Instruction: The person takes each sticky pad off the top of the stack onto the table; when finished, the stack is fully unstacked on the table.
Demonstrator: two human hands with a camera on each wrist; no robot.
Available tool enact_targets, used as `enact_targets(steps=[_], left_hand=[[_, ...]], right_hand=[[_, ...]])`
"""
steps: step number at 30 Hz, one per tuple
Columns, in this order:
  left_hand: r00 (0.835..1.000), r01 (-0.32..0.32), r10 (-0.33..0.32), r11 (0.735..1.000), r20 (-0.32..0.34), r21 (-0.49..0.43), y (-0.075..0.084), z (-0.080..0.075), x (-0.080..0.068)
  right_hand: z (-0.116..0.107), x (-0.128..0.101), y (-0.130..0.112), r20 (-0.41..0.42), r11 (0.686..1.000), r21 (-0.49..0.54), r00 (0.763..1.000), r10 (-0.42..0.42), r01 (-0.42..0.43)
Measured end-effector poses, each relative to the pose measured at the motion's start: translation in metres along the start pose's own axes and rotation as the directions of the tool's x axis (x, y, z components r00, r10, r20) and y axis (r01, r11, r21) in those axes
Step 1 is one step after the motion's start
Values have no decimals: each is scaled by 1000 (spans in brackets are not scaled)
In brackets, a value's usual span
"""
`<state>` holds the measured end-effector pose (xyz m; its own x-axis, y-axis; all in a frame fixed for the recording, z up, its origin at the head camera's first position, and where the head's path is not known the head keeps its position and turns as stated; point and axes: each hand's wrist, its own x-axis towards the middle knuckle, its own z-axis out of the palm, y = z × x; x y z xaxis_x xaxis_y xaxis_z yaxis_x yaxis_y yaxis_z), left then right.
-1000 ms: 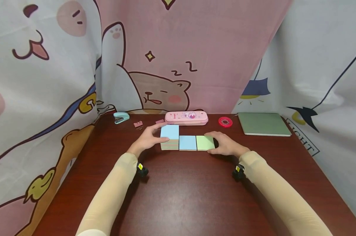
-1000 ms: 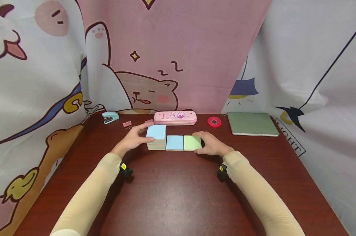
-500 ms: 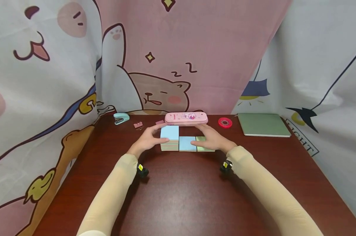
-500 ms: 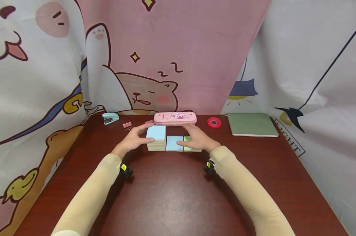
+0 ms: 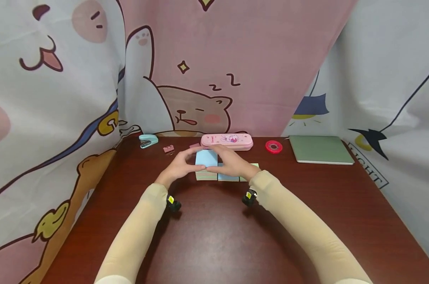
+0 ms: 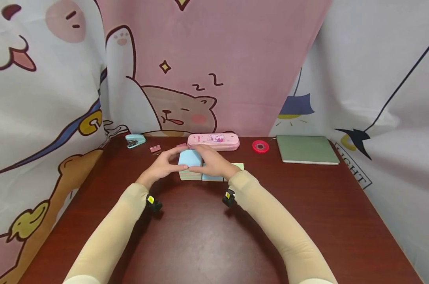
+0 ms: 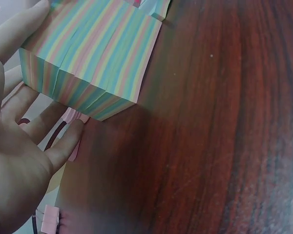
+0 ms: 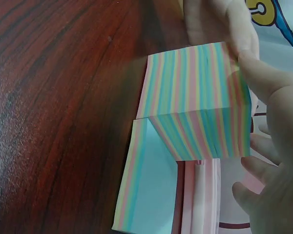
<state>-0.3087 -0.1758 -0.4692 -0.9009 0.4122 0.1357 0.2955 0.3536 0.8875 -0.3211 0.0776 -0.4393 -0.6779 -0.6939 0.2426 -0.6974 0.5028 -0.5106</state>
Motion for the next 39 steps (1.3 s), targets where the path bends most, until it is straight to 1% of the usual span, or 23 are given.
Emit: enact_targets(steps=[6, 10, 13, 15, 20, 21, 22, 24, 26, 28, 30, 32, 35, 39], left_hand=[[1000, -19, 19, 999, 10, -36, 0, 0, 1], [999, -34, 35, 998, 17, -56, 0, -2, 2], [1000, -20, 21, 998, 18, -55, 2, -2, 2], [1000, 3, -2, 999, 18, -48, 2, -2, 2], [999, 30, -30, 999, 27, -32, 0, 0, 0], [999, 29, -28, 999, 26, -28, -1, 0, 0], [999, 30, -30, 999, 22, -25, -2, 1, -1], [999, 39, -38, 999, 10, -20, -3, 2, -1], [999, 52, -52, 998, -3, -26, -4, 3, 0], [997, 69, -70, 997, -14, -25, -5, 4, 0], [996, 83, -83, 996, -19, -23, -6, 4, -1], [995, 99, -99, 995, -23, -14, -7, 5, -2], [993, 110, -110, 994, -32, -13, -7, 5, -3], [993, 112, -113, 993, -38, -31, -6, 6, -2]], right_hand=[[4, 2, 0, -3, 1000, -28, 1000, -7, 7], [2, 1, 1, -1, 1000, -8, 1000, -3, 3], [-1, -1, 3, -2, 1000, 20, 1000, -7, 7], [-3, -5, 6, -11, 999, 44, 1000, -14, 15], [-9, -20, 18, -46, 993, 91, 996, -78, 82], [-11, -24, 21, -53, 992, 94, 995, -84, 88], [-13, -29, 25, -62, 993, 76, 995, -81, 85], [-19, -40, 31, -66, 998, 56, 997, -37, 41], [-26, -52, 38, -59, 999, 37, 998, 39, -37], [-33, -65, 44, -48, 992, 24, 991, 121, -120], [-39, -77, 53, -31, 983, 32, 983, 179, -178], [-44, -88, 60, -27, 978, 34, 978, 207, -206], [-50, -103, 73, -26, 975, 8, 975, 221, -221], [-56, -123, 87, -32, 969, -19, 969, 244, -244]])
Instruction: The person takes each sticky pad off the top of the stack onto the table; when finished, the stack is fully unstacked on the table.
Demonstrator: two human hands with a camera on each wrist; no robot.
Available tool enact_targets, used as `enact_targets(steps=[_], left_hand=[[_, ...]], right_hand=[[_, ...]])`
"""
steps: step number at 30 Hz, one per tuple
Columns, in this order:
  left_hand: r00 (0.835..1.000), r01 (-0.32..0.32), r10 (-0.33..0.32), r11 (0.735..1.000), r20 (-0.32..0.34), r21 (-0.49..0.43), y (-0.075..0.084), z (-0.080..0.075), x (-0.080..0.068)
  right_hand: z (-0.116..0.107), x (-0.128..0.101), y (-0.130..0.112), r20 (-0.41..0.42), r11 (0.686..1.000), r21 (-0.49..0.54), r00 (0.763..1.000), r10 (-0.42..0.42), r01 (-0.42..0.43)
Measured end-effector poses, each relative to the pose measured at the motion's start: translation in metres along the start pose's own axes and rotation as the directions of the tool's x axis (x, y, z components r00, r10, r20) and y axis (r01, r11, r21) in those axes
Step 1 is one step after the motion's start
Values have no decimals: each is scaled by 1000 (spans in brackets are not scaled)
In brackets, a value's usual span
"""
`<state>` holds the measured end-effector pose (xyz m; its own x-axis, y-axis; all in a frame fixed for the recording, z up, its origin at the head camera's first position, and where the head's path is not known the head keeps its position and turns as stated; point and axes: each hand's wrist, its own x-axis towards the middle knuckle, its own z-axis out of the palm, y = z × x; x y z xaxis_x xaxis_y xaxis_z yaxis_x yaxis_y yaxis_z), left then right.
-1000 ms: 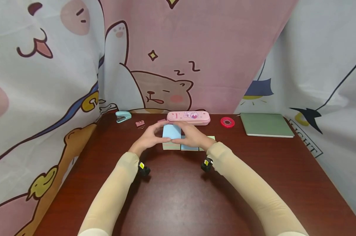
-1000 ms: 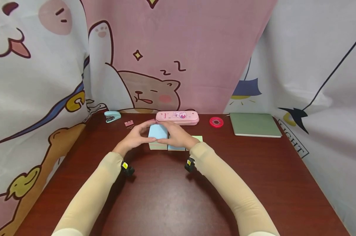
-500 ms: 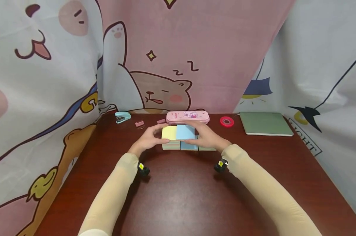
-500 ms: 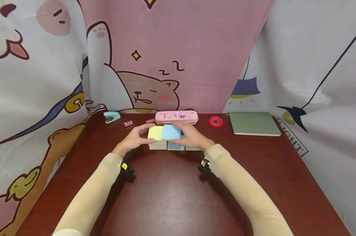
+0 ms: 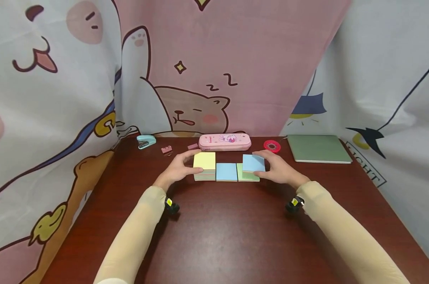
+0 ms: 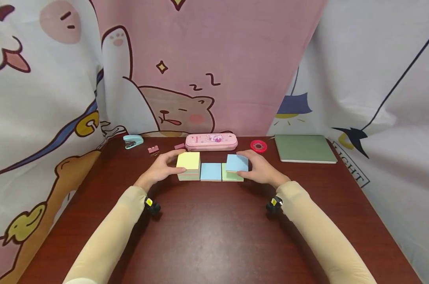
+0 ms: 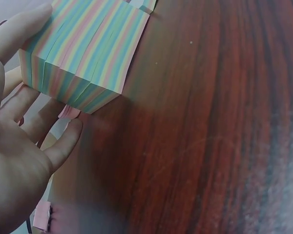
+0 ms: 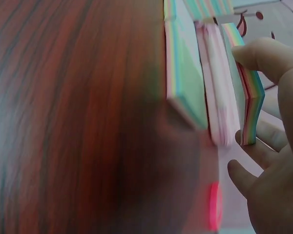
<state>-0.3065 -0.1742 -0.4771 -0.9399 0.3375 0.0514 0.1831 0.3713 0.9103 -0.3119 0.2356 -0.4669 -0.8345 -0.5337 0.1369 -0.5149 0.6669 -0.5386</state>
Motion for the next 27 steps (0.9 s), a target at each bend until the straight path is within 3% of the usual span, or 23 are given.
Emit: enact_targets(steps=[11, 27], left_hand=[[1000, -1, 1, 1000, -3, 18, -3, 0, 0], [1000, -5, 5, 1000, 0, 5, -1, 0, 0]], right_hand=[[-10, -29, 35, 8, 999, -9, 999, 51, -51], [-3, -41, 56, 51, 999, -23, 998, 45, -44]])
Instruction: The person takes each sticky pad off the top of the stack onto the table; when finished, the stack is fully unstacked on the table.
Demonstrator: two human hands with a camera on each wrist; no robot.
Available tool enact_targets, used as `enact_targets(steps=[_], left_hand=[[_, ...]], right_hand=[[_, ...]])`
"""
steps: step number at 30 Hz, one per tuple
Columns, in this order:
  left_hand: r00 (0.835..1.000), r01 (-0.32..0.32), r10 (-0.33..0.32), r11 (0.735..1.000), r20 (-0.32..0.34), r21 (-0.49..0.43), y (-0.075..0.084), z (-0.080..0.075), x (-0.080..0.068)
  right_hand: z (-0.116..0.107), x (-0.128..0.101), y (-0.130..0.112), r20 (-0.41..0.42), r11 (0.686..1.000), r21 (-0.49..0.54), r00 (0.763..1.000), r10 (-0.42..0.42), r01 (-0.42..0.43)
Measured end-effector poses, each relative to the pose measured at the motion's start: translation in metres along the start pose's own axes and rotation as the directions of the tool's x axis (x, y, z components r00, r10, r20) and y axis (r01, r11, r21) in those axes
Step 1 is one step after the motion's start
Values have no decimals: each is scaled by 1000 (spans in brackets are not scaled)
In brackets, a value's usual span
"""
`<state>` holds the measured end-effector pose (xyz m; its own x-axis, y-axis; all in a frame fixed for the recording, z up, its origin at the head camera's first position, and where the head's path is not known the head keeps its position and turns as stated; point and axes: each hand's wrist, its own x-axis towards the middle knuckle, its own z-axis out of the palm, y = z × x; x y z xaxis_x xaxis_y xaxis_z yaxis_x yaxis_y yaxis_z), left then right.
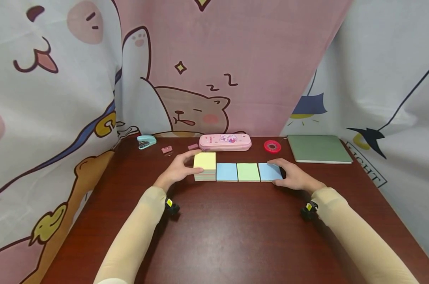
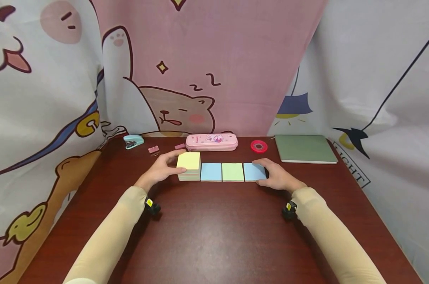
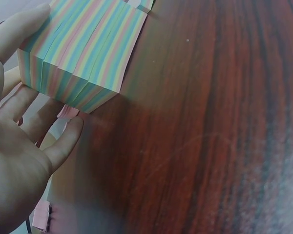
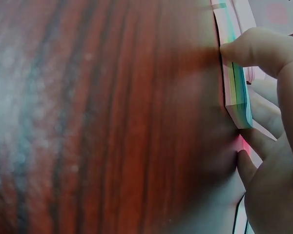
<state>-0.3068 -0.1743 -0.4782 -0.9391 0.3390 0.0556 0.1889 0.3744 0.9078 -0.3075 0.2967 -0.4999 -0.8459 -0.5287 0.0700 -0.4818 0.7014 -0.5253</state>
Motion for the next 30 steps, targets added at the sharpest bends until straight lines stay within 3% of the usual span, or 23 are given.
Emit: enact_targets(steps=[12, 30], left_hand=[[1000, -9, 9, 1000, -5, 9, -2, 0, 0], [1000, 30, -30, 1000, 3, -1, 4, 1, -2]], right_hand=[[0, 1, 0, 8, 1000, 3, 1000, 6, -6], [1, 1, -4, 14, 1000, -3, 1000, -6, 6]])
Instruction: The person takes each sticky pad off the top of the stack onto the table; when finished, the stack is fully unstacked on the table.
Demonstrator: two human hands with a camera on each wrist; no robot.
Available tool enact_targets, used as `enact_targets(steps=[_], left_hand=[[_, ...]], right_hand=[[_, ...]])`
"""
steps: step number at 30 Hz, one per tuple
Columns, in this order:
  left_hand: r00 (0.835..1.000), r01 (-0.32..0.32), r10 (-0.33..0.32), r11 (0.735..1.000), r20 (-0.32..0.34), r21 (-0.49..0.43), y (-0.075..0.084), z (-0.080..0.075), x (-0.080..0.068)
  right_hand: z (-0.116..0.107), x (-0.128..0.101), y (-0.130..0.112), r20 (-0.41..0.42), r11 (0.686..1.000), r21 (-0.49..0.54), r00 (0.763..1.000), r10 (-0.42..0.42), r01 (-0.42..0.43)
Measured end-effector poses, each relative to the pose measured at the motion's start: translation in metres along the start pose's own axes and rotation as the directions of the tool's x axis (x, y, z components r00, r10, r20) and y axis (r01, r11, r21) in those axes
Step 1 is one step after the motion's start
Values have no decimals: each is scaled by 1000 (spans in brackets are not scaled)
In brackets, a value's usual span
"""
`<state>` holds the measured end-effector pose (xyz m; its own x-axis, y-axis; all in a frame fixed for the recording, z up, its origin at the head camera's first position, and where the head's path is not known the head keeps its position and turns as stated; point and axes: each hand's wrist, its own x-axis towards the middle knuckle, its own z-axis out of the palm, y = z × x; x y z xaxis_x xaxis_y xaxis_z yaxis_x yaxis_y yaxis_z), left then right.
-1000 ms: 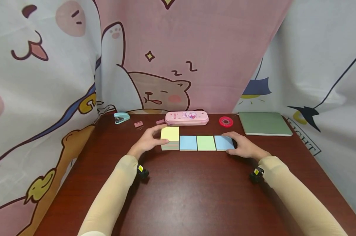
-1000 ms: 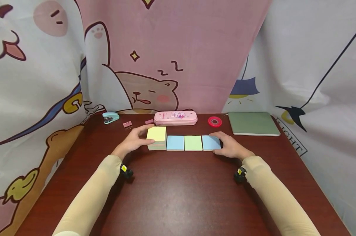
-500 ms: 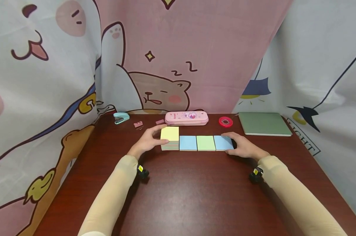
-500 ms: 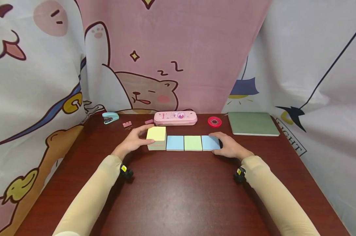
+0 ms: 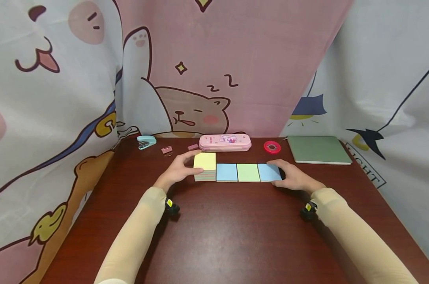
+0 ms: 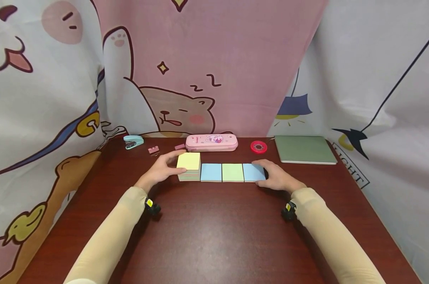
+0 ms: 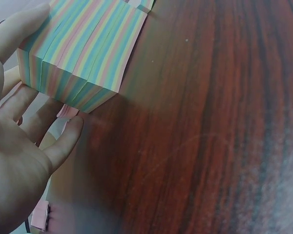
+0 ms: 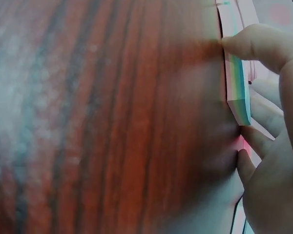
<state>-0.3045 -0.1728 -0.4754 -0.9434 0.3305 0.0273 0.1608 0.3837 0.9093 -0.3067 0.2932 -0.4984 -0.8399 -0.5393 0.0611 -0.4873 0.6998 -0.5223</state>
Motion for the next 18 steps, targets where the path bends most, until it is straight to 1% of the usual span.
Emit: enact_targets(steps=[1, 4, 8, 12, 18], left_hand=[[1000, 0, 0, 1000, -2, -2, -5, 0, 2], [1000, -15, 15, 1000, -5, -6, -5, -1, 1], [1000, -30, 30, 1000, -10, -9, -7, -2, 1], [999, -40, 40, 999, -4, -1, -8, -2, 2], [999, -42, 42, 999, -2, 4, -4, -1, 1]], right_hand=[[-1, 0, -2, 3, 1000, -3, 1000, 7, -7], [-1, 5, -11, -5, 1000, -15, 1000, 25, -25], [3, 19, -34, -56, 999, -35, 998, 9, -11], [10, 40, -62, -84, 999, -17, 996, -37, 35], [24, 80, -109, -63, 993, 2, 991, -120, 121]])
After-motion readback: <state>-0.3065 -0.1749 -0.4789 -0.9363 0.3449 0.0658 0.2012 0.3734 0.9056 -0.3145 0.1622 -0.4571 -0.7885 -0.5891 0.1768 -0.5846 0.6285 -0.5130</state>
